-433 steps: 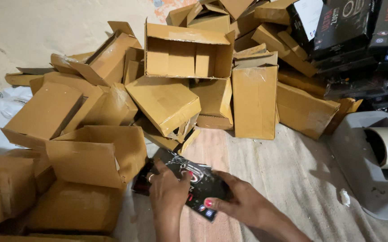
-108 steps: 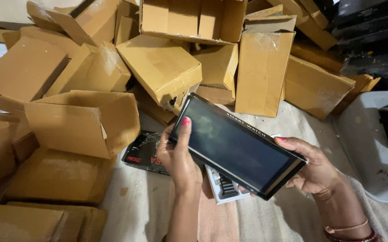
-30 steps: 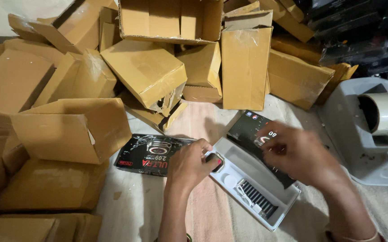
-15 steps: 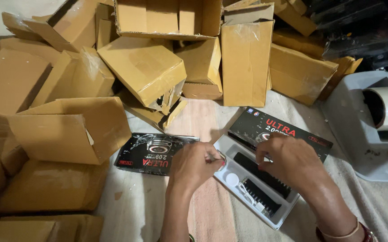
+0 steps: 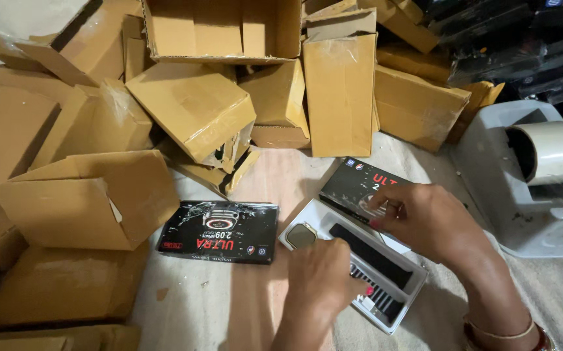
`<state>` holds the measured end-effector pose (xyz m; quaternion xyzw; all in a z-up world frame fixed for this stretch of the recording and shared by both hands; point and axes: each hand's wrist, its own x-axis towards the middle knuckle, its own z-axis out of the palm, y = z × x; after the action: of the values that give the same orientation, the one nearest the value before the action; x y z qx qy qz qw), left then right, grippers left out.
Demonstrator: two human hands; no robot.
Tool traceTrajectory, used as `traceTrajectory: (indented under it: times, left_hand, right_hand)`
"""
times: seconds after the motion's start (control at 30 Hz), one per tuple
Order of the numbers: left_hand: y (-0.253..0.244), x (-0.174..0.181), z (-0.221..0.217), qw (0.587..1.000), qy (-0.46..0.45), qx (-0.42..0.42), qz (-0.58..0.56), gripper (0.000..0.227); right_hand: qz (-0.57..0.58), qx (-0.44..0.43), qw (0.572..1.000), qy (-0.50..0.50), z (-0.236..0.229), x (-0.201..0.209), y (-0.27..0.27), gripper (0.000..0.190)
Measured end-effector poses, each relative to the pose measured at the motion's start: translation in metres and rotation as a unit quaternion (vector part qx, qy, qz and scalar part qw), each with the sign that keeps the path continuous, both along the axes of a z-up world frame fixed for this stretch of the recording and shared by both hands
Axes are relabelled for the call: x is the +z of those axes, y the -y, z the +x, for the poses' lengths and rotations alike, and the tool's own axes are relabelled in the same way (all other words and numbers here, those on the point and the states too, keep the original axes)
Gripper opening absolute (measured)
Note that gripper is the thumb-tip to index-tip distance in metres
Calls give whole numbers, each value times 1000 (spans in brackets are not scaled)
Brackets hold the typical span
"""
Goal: The person unpacks a smartwatch box, removes the watch and accessories, then repacks them into a small cardboard shipping box. They fold the box flaps and seal it with packing tape.
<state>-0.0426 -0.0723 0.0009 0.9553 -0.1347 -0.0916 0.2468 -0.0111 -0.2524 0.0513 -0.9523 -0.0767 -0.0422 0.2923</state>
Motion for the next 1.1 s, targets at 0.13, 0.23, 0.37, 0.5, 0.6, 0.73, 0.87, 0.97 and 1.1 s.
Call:
traceTrajectory:
  times: [0.13, 0.23, 0.37, 0.5, 0.6, 0.73, 0.87, 0.97, 1.1]
  left_hand:
    - [-10, 7, 7, 998, -48, 8, -30, 37]
    - [-5, 13, 7, 998, -51, 26, 38, 47]
    - [10, 10, -5, 995, -29, 27, 88, 56]
    - [13, 3, -6, 999, -20, 9, 47, 43]
    - [2, 2, 2, 1000, -22, -1, -9, 46]
    - [-7, 5, 10, 996, -59, 25, -57, 35]
    - [-24, 4, 18, 992, -84, 21, -89, 26]
    - [-34, -3, 27, 934, -100, -4, -344, 27]
    - [-31, -15, 38, 888, -94, 100, -438, 24]
  right_hand:
    - [11, -56, 996, -65, -1, 8, -1, 27]
    - [44, -51, 996, -64, -2, 10, 2, 27]
    - [46, -34, 997, -53, 0, 3, 5, 33]
    - [-37, -79, 994, -65, 3, -8, 12, 38]
    - [-198, -60, 978, 27, 2, -10, 18, 82]
    - [-184, -69, 963, -183, 7, -6, 26, 111]
    - [-206, -88, 967, -122, 14, -16, 34, 98]
    - [-232, -76, 963, 118, 21, -26, 38, 97]
    - [-13, -37, 989, 142, 19, -23, 42, 48]
